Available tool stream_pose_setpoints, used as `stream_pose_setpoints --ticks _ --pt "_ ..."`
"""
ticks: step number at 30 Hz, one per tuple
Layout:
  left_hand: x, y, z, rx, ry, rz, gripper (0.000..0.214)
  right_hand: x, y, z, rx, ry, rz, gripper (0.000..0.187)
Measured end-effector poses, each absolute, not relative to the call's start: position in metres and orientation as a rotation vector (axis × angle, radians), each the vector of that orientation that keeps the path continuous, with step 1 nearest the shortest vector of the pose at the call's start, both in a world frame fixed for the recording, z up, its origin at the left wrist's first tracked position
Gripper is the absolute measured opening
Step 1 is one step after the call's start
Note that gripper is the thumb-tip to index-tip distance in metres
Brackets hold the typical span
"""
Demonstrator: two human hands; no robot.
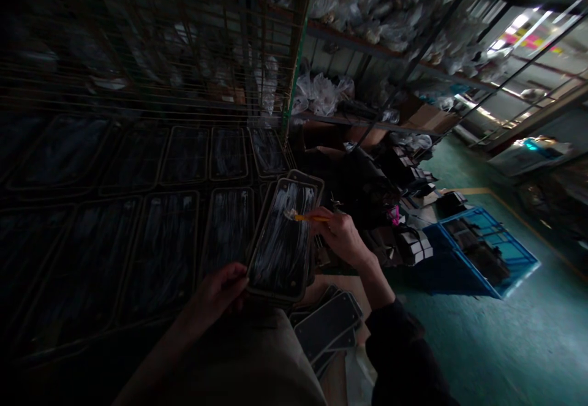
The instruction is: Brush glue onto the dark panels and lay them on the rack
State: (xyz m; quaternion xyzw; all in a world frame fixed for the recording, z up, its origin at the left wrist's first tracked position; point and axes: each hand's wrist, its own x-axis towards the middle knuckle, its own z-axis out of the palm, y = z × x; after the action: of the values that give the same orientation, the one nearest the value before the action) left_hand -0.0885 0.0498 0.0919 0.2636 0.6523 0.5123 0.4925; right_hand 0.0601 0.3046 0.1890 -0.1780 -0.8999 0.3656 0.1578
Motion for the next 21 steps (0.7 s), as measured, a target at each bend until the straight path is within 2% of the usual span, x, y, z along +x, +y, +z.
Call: stream_pose_setpoints --ticks 3,8,11,21 --pt "-0.088 0.050 0.094 0.670 1.608 1.222 0.030 0.064 0.306 0.201 -0.582 -2.461 1.128 0.027" --pt "-0.087 0.050 0.098 0.640 1.597 1.254 0.030 0.048 0.328 0.178 -0.650 -2.380 0.804 0.022" --pt "-0.086 0.050 0.099 0.617 1.591 1.273 0.032 0.052 0.322 0.164 -0.635 -2.475 0.723 0.020" --pt "-0.076 0.054 0.100 0.496 1.569 1.267 0.032 0.130 0.223 0.200 -0.494 -2.706 0.963 0.021"
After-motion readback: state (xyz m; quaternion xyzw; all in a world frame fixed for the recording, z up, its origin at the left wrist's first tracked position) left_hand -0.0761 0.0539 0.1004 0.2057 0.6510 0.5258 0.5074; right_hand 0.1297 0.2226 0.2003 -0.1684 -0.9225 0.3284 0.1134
